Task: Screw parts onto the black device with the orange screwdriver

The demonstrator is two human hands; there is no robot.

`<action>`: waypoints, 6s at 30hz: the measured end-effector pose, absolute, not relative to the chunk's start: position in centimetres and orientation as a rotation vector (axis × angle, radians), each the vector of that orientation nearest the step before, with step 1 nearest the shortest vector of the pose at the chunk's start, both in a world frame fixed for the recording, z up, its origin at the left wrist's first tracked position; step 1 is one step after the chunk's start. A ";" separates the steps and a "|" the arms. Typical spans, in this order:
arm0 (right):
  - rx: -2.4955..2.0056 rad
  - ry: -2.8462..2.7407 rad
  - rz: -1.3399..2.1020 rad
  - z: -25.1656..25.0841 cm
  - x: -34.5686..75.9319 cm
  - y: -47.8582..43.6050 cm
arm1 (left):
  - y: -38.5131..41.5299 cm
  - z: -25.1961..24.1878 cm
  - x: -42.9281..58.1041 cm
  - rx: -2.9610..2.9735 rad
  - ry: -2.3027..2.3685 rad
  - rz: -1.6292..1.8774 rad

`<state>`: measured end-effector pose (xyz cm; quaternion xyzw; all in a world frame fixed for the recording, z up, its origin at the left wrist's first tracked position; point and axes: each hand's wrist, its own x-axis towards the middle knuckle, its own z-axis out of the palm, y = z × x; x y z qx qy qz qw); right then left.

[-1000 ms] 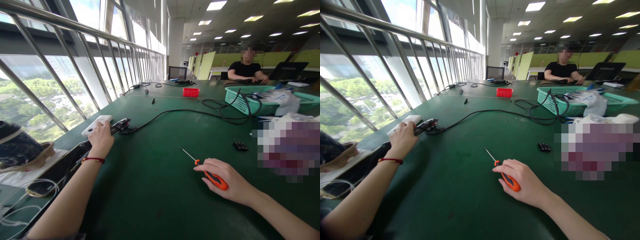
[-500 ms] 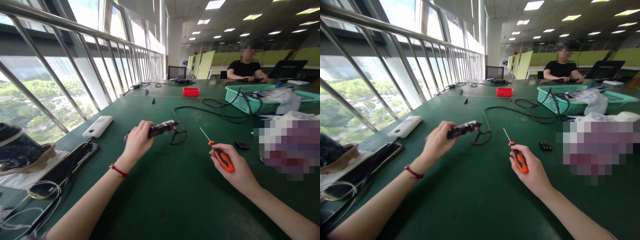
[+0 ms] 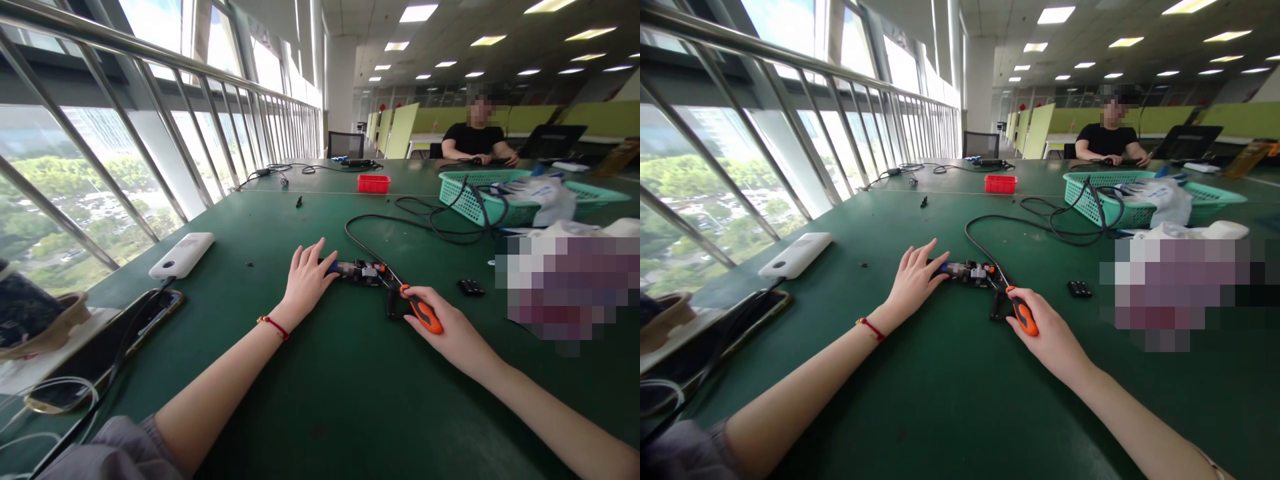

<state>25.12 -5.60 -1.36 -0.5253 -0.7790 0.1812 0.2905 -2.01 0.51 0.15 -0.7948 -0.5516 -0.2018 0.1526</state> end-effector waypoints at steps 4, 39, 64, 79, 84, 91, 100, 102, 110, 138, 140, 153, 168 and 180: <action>-1.389 -2.117 0.441 -1.5 25.2 -5.6 | 0.9 0.9 -4.5 -2.109 -1.820 -0.527; -1.473 -2.080 0.345 -1.2 26.0 -3.9 | 1.3 4.9 -11.1 -2.118 -2.221 0.081; -1.416 -2.050 0.482 -1.4 26.2 -4.2 | 1.7 5.0 3.3 -2.828 -1.754 -0.975; -1.423 -2.038 0.478 -1.2 26.1 -4.4 | 2.3 3.8 4.0 -2.695 -1.753 -0.784; -1.438 -2.032 0.494 -1.1 26.0 -4.5 | 1.4 4.6 4.0 -2.589 -1.657 -0.678; -1.407 -2.026 0.469 -1.3 25.9 -4.4 | 0.8 4.6 4.5 -2.633 -1.071 -0.421; -1.404 -2.040 0.446 -1.5 26.1 -4.3 | 1.4 3.0 4.3 -2.682 -1.124 -0.669; -1.407 -2.038 0.445 -1.4 26.0 -4.3 | 1.4 2.8 4.3 -2.657 -1.086 -0.644; -1.407 -2.040 0.463 -1.3 26.0 -4.4 | 1.6 2.7 4.1 -2.659 -1.013 -0.578; -1.394 -2.046 0.452 -1.2 26.1 -4.3 | 1.5 1.4 4.4 -2.647 -1.208 -0.902; -1.388 -2.050 0.448 -1.2 26.1 -4.3 | 1.5 1.4 4.4 -2.649 -1.179 -0.824; -1.386 -2.022 0.476 -0.8 25.9 -4.6 | 2.0 1.6 2.7 -2.638 -1.125 -0.818; -0.959 -1.395 0.519 5.8 22.9 -3.6 | 0.5 0.8 -1.5 -2.562 -1.533 -0.652; -0.935 -1.395 0.592 5.1 21.4 -1.7 | 0.9 0.8 -1.6 -2.581 -1.517 -0.651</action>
